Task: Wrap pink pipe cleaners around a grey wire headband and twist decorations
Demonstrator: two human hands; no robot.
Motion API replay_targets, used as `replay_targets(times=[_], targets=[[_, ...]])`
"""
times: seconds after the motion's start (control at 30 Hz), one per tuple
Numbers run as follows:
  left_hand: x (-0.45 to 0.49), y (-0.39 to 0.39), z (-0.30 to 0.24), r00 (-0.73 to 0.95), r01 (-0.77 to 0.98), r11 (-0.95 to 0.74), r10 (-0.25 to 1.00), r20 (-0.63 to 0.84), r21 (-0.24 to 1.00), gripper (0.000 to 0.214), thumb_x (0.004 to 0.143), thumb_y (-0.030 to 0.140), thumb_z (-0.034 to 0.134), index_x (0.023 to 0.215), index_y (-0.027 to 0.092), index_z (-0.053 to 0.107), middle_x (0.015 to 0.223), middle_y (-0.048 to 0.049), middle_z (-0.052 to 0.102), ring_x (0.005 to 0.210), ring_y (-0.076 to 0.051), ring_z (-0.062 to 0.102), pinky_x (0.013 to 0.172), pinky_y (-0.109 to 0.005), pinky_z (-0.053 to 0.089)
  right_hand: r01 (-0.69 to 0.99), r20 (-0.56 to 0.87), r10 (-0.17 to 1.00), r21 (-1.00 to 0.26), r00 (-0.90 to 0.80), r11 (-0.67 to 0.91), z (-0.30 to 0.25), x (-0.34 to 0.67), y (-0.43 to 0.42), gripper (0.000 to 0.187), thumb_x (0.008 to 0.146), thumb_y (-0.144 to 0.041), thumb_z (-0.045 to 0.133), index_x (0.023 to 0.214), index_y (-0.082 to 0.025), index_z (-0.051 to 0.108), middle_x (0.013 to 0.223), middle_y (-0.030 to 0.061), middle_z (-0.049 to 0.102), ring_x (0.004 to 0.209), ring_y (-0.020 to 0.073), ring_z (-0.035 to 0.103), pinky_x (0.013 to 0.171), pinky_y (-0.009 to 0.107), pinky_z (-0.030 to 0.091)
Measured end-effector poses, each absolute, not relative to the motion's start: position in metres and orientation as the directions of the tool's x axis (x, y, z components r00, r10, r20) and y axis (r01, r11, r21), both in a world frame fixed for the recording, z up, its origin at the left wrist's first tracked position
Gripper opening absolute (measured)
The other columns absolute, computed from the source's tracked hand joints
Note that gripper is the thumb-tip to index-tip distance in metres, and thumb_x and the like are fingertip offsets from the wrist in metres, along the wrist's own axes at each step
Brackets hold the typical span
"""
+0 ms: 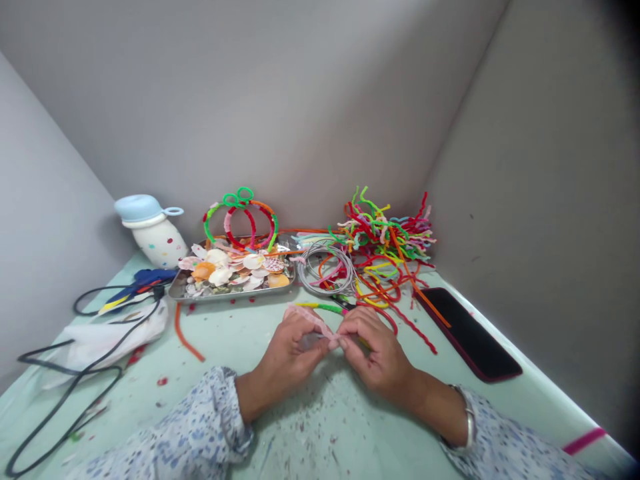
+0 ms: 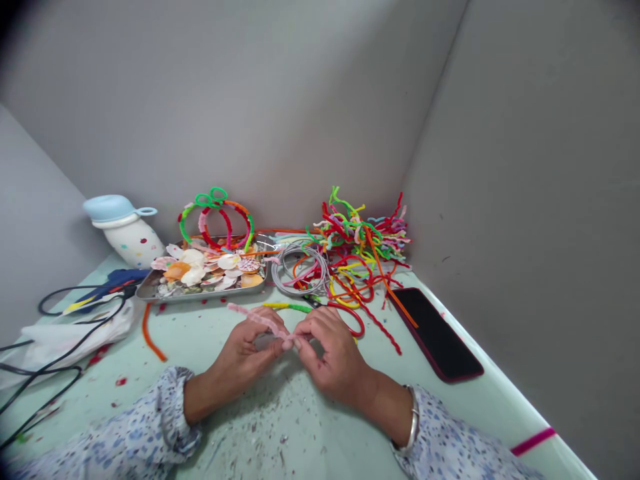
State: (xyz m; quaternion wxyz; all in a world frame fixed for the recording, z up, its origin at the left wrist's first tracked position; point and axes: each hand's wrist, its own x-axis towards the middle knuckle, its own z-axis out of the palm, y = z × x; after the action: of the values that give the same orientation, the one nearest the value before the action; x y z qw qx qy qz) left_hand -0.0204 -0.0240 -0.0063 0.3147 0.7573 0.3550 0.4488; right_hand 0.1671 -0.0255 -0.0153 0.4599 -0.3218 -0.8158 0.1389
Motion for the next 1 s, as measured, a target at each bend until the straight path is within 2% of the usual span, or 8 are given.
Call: replay_targets(times=[0.13, 0.43, 0.67, 1.0], targets=[[-0.0203, -0.0246, -0.0039, 0.334, 0.3, -0.502, 0.852, 0.403, 0.811, 0.017, 0.085, 0.034, 0.064, 0.076, 0.019, 0.064, 0.08, -0.0025, 0.062, 0.083, -0.02, 0.055, 0.082, -0.035, 0.039, 0.409, 0.66, 0.648, -0.509, -0.38, 0.758, -0.0154, 0.1666, -0.0263, 0.004, 0.089, -0.016, 0.052, 0.088, -0.02, 0.054, 0.078, 0.0031, 0.057, 0.077, 0.0193, 0.051, 0.072, 0.036, 0.039], [-0.0199, -0.0232, -0.0017, 0.317, 0.286, -0.433, 0.885, 0.342, 0.855, 0.02, 0.083, 0.035, 0.064, 0.072, 0.019, 0.062, 0.075, -0.0011, 0.059, 0.082, -0.019, 0.053, 0.083, -0.034, 0.037, 0.419, 0.672, 0.63, -0.48, -0.389, 0.771, -0.0153, 0.1657, -0.0262, 0.005, 0.089, -0.015, 0.051, 0.088, -0.02, 0.053, 0.078, 0.0028, 0.056, 0.077, 0.0187, 0.05, 0.071, 0.035, 0.039], [-0.018, -0.0248, 0.0004, 0.323, 0.348, -0.457, 0.878, 0.353, 0.818, 0.018, 0.085, 0.035, 0.062, 0.078, 0.018, 0.064, 0.08, -0.0019, 0.059, 0.084, -0.02, 0.053, 0.083, -0.034, 0.037, 0.434, 0.656, 0.666, -0.515, -0.355, 0.739, -0.0175, 0.166, -0.0258, 0.005, 0.09, -0.015, 0.051, 0.088, -0.02, 0.052, 0.077, 0.0021, 0.056, 0.076, 0.0181, 0.05, 0.071, 0.034, 0.039], [-0.0188, -0.0246, 0.0026, 0.332, 0.348, -0.463, 0.874, 0.355, 0.815, 0.021, 0.087, 0.03, 0.058, 0.07, 0.018, 0.061, 0.07, -0.0003, 0.055, 0.076, -0.018, 0.051, 0.08, -0.034, 0.037, 0.45, 0.66, 0.647, -0.479, -0.381, 0.754, -0.0155, 0.1648, -0.0282, 0.006, 0.089, -0.015, 0.05, 0.086, -0.02, 0.053, 0.077, 0.0026, 0.057, 0.076, 0.0187, 0.051, 0.071, 0.034, 0.039]])
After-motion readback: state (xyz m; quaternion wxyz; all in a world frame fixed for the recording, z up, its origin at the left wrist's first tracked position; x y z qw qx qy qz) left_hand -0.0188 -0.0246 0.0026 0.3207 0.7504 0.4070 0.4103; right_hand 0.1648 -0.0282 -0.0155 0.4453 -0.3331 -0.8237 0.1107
